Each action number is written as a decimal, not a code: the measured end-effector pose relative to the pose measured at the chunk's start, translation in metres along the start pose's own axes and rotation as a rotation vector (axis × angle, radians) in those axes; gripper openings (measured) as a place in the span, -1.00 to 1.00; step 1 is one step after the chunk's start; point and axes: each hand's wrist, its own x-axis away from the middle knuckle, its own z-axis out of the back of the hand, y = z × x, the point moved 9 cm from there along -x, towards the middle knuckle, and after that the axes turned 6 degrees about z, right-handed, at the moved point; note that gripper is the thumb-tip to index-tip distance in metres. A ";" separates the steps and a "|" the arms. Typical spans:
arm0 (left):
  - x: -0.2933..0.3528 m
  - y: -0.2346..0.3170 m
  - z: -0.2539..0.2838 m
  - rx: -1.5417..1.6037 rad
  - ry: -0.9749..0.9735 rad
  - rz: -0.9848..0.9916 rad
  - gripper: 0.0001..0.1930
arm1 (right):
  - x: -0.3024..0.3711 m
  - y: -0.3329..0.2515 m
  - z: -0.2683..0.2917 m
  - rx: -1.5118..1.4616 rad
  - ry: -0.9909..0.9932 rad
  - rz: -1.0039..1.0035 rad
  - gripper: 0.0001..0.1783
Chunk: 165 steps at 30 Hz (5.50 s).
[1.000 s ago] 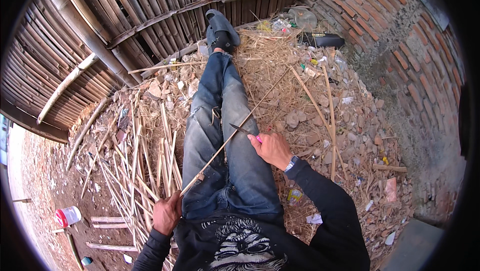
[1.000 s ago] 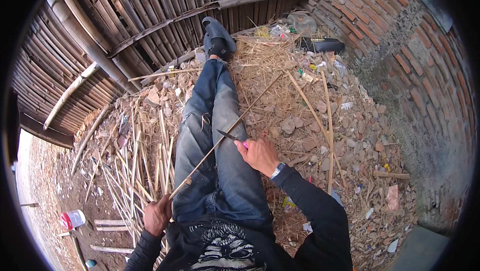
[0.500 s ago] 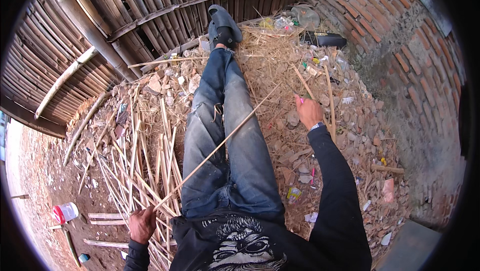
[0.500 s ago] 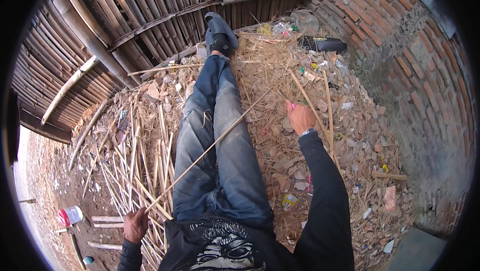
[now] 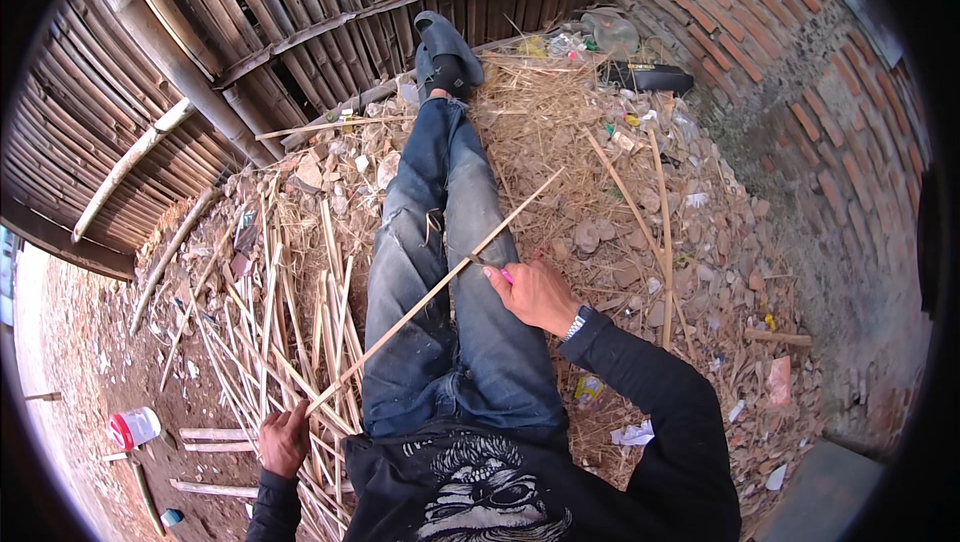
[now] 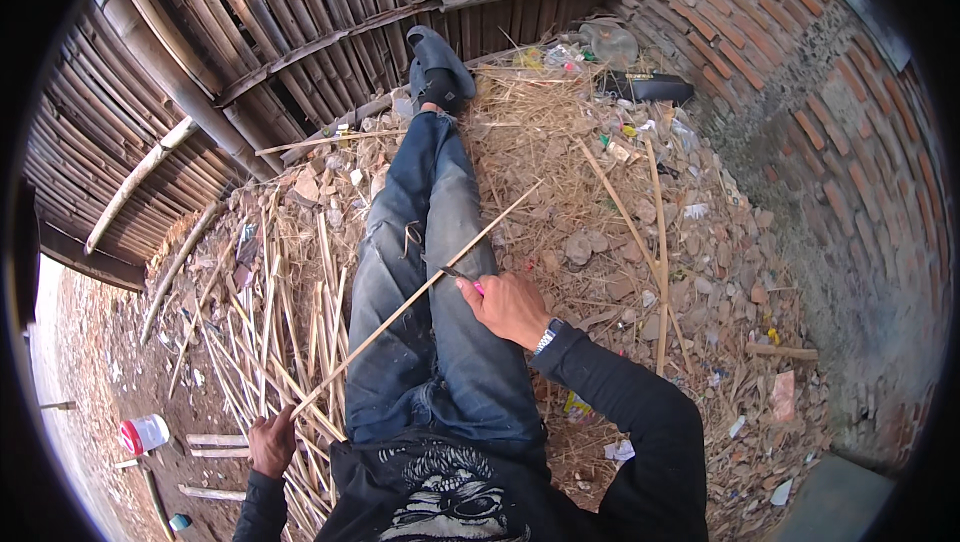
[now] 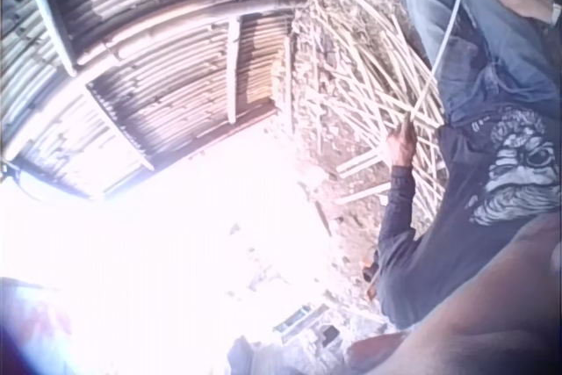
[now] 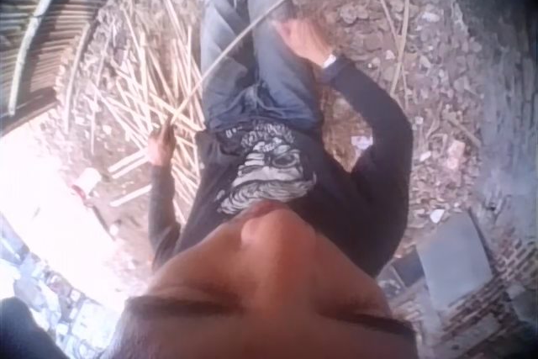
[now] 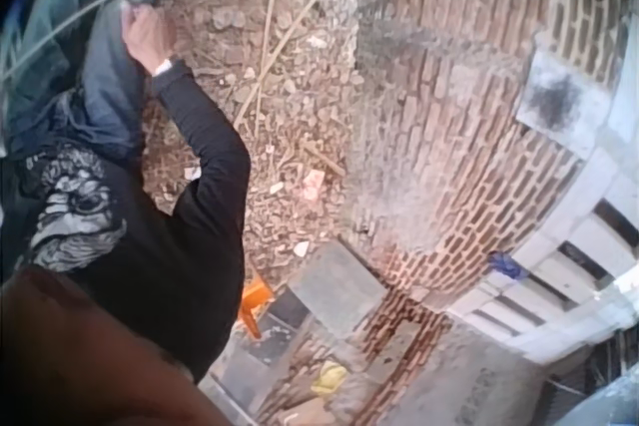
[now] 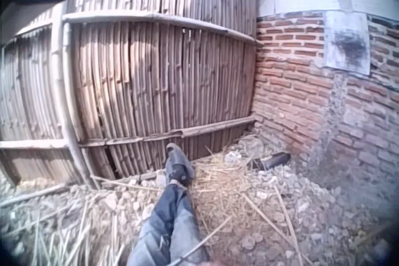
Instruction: The person uses a knife to shave layers off a piece of bamboo while sitting on the ground.
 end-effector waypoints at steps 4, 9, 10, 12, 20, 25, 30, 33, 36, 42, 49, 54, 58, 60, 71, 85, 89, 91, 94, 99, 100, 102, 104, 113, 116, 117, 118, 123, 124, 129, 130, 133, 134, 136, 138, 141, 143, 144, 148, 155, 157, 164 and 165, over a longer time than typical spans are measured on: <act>0.021 -0.017 -0.012 0.034 0.003 -0.017 -0.69 | -0.009 0.031 0.018 0.206 0.109 -0.014 -0.34; 0.006 -0.008 -0.007 0.080 -0.018 -0.016 -0.89 | -0.031 0.060 0.029 0.407 0.164 0.013 -0.36; 0.006 -0.011 -0.006 0.077 -0.030 -0.019 -0.91 | -0.037 0.065 0.035 0.397 0.202 0.008 -0.36; 0.001 -0.006 0.004 0.081 -0.019 -0.035 -0.91 | -0.039 0.081 0.043 0.420 0.229 0.012 -0.38; -0.021 0.001 0.011 0.127 0.011 0.006 -0.92 | -0.043 0.079 0.047 0.502 0.264 -0.060 -0.35; -0.013 -0.007 0.016 0.116 -0.003 -0.008 -0.90 | -0.048 0.119 0.067 0.536 0.174 0.025 -0.32; -0.016 -0.026 -0.005 0.142 -0.050 0.023 -0.89 | -0.064 0.093 0.073 0.468 0.214 -0.073 -0.30; -0.017 -0.012 0.001 0.078 -0.061 0.023 -0.91 | -0.053 0.044 0.022 0.466 0.129 0.276 -0.31; 0.009 -0.055 0.004 0.100 -0.081 0.077 -0.90 | -0.056 0.182 0.112 0.535 0.277 -0.289 -0.27; 0.042 -0.074 -0.013 0.142 -0.107 0.094 -0.93 | 0.018 0.254 0.188 0.488 0.432 -0.569 -0.25; 0.011 -0.057 -0.012 0.049 0.016 -0.030 -0.95 | -0.030 0.160 0.089 -0.218 0.445 -0.333 -0.37; 0.010 -0.057 -0.008 -0.107 0.071 -0.083 -0.75 | -0.053 0.152 0.030 -0.502 0.376 -0.404 -0.63; 0.017 -0.059 -0.014 -0.129 0.091 -0.086 -0.67 | -0.057 0.151 0.025 -0.771 0.501 -0.346 -0.51; 0.015 -0.057 -0.015 -0.129 0.105 -0.097 -0.67 | -0.047 0.181 0.022 -0.538 0.360 -0.490 -0.52; 0.015 -0.061 -0.020 -0.129 0.089 -0.077 -0.62 | -0.021 0.138 0.056 -0.241 0.475 -0.275 -0.51; 0.019 -0.069 -0.037 -0.052 0.089 -0.082 -0.64 | -0.022 0.125 0.022 -0.103 0.544 -0.318 -0.57; 0.016 -0.067 -0.049 -0.005 0.059 -0.070 -0.65 | -0.018 0.121 0.016 -0.116 0.526 -0.307 -0.58; 0.011 -0.064 -0.059 0.024 0.019 -0.062 -0.65 | -0.019 0.123 0.014 -0.119 0.530 -0.331 -0.57; 0.019 -0.068 -0.074 0.038 -0.001 -0.048 -0.64 | -0.020 0.105 0.005 -0.107 0.531 -0.253 -0.54; 0.009 -0.073 -0.086 0.073 0.006 -0.071 -0.68 | -0.028 0.130 0.032 -0.079 0.610 -0.346 -0.58; 0.005 -0.067 -0.080 0.099 0.033 -0.095 -0.68 | -0.028 0.125 0.027 -0.090 0.586 -0.339 -0.57; 0.009 -0.072 -0.080 0.097 0.034 -0.083 -0.68 | -0.029 0.099 0.012 -0.086 0.519 -0.256 -0.55; 0.010 -0.074 -0.079 0.098 0.036 -0.081 -0.68 | -0.030 0.101 0.015 -0.112 0.550 -0.253 -0.55; 0.015 -0.067 -0.077 0.143 0.008 -0.010 -0.71 | -0.022 0.089 0.006 -0.158 0.506 -0.214 -0.54; -0.003 -0.058 -0.079 0.180 -0.034 0.001 -0.73 | -0.020 0.116 0.020 -0.196 0.642 -0.372 -0.52; -0.008 -0.055 -0.081 0.208 -0.049 0.011 -0.73 | -0.016 0.114 0.014 -0.195 0.641 -0.372 -0.52; -0.008 -0.055 -0.080 0.214 -0.039 0.001 -0.75 | -0.017 0.094 0.005 -0.224 0.635 -0.283 -0.51; -0.014 -0.049 -0.071 0.185 -0.025 -0.008 -0.77 | -0.026 0.130 0.031 -0.215 0.563 -0.297 -0.53; -0.022 -0.047 -0.073 0.165 -0.014 -0.020 -0.77 | -0.025 0.138 0.032 -0.271 0.491 -0.453 -0.54; -0.030 -0.055 -0.077 0.162 -0.058 -0.028 -0.76 | -0.028 0.121 0.023 -0.257 0.470 -0.262 -0.52; -0.032 -0.053 -0.076 0.160 -0.061 -0.036 -0.76 | -0.030 0.136 0.033 -0.231 0.430 -0.274 -0.52; -0.038 -0.050 -0.073 0.150 -0.052 -0.027 -0.74 | -0.036 0.157 0.058 -0.244 0.473 -0.302 -0.51; -0.042 -0.048 -0.072 0.142 -0.052 -0.045 -0.75 | -0.039 0.158 0.063 -0.224 0.477 -0.308 -0.50; -0.049 -0.042 -0.066 0.113 -0.034 -0.084 -0.77 | -0.041 0.160 0.063 -0.203 0.468 -0.314 -0.51; -0.055 -0.032 -0.063 0.140 -0.021 -0.092 -0.77 | -0.039 0.155 0.052 -0.188 0.484 -0.283 -0.52; -0.047 -0.035 -0.066 0.162 -0.029 -0.044 -0.77 | -0.025 0.141 0.024 -0.250 0.467 -0.350 -0.53; -0.031 -0.043 -0.070 0.156 -0.026 -0.006 -0.78 | -0.020 0.117 0.035 -0.194 0.408 -0.278 -0.50; -0.029 -0.047 -0.078 0.162 -0.051 0.021 -0.77 | -0.025 0.124 0.038 -0.156 0.337 -0.257 -0.48; -0.039 -0.036 -0.082 0.176 -0.050 -0.042 -0.75 | -0.035 0.127 0.046 -0.193 0.449 -0.203 -0.46; -0.042 -0.027 -0.075 0.197 -0.074 0.013 -0.77 | -0.021 0.114 -0.014 -0.609 0.207 -0.294 -0.42; -0.042 -0.023 -0.081 0.214 -0.093 0.023 -0.77 | -0.015 0.075 -0.050 -0.923 -0.239 -0.305 -0.40; -0.053 -0.014 -0.076 0.289 -0.022 -0.003 -0.89 | -0.044 0.152 0.053 -0.293 0.502 -0.283 -0.45; -0.051 -0.016 -0.075 0.286 -0.023 0.001 -0.89 | -0.050 0.153 0.062 -0.297 0.499 -0.283 -0.45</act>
